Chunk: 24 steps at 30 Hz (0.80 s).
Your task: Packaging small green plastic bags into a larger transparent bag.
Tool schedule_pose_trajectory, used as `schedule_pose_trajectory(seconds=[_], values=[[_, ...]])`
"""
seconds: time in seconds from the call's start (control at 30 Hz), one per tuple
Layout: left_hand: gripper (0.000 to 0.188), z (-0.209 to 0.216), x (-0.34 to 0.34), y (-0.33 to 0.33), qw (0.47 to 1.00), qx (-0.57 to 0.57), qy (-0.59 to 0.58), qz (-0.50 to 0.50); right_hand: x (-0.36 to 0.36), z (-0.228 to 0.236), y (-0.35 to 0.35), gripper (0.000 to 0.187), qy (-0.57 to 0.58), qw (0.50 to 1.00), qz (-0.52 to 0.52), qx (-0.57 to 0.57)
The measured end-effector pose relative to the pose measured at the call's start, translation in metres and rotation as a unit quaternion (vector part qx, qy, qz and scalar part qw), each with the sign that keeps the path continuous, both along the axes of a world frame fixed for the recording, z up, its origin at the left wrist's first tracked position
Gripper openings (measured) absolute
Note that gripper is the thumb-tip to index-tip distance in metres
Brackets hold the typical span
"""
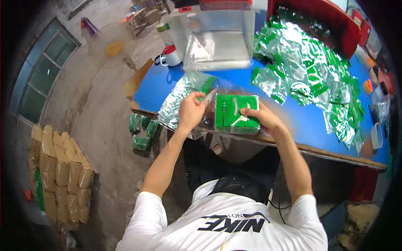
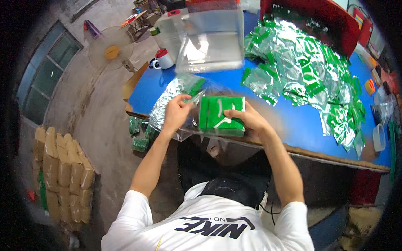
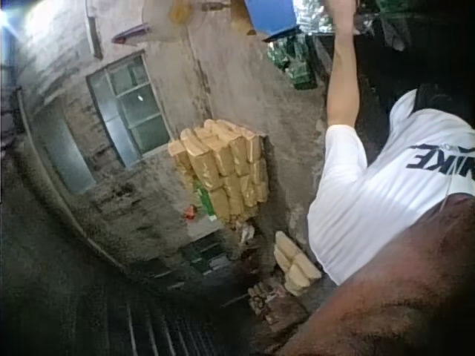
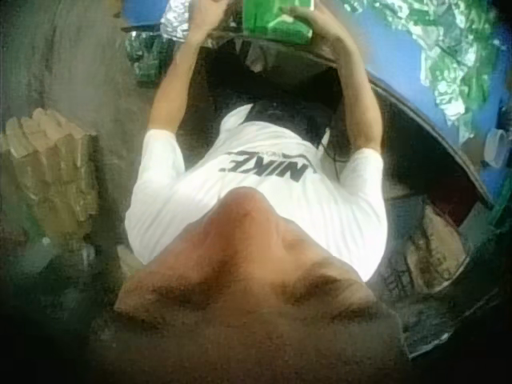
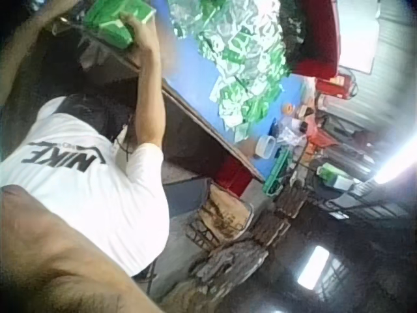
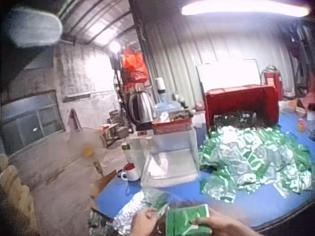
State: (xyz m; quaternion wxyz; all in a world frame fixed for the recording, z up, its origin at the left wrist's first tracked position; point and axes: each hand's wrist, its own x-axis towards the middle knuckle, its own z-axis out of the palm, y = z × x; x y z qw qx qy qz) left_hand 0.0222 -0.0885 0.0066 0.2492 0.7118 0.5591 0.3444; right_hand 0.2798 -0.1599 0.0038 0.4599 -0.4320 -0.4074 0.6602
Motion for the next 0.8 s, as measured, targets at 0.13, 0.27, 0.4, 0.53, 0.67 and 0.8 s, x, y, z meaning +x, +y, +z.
schedule_pose_trajectory(seconds=[0.13,0.27,0.4,0.53,0.67,0.8], values=[[0.019,0.037,0.022,-0.022,0.982,0.153,0.110,-0.021,-0.003,-0.005,0.039,0.045,-0.065,0.994,0.081,-0.037],[0.012,0.028,0.043,-0.027,0.963,0.243,0.115,-0.026,-0.032,-0.004,0.055,0.038,-0.061,0.996,-0.043,-0.048],[0.011,0.033,0.060,-0.032,0.957,0.268,0.112,-0.020,-0.073,-0.034,0.075,0.034,0.085,0.996,-0.018,0.019],[0.010,0.039,0.072,-0.040,0.969,0.234,0.080,-0.029,-0.124,-0.056,0.077,0.038,0.426,0.894,0.008,0.138],[0.044,0.055,0.006,-0.012,0.974,0.154,-0.166,-0.001,-0.096,-0.017,0.118,0.063,-0.163,0.980,0.048,-0.106],[0.081,-0.019,-0.133,0.072,0.945,-0.110,-0.298,0.076,-0.123,-0.011,0.111,0.118,-0.168,0.985,-0.036,-0.032]])
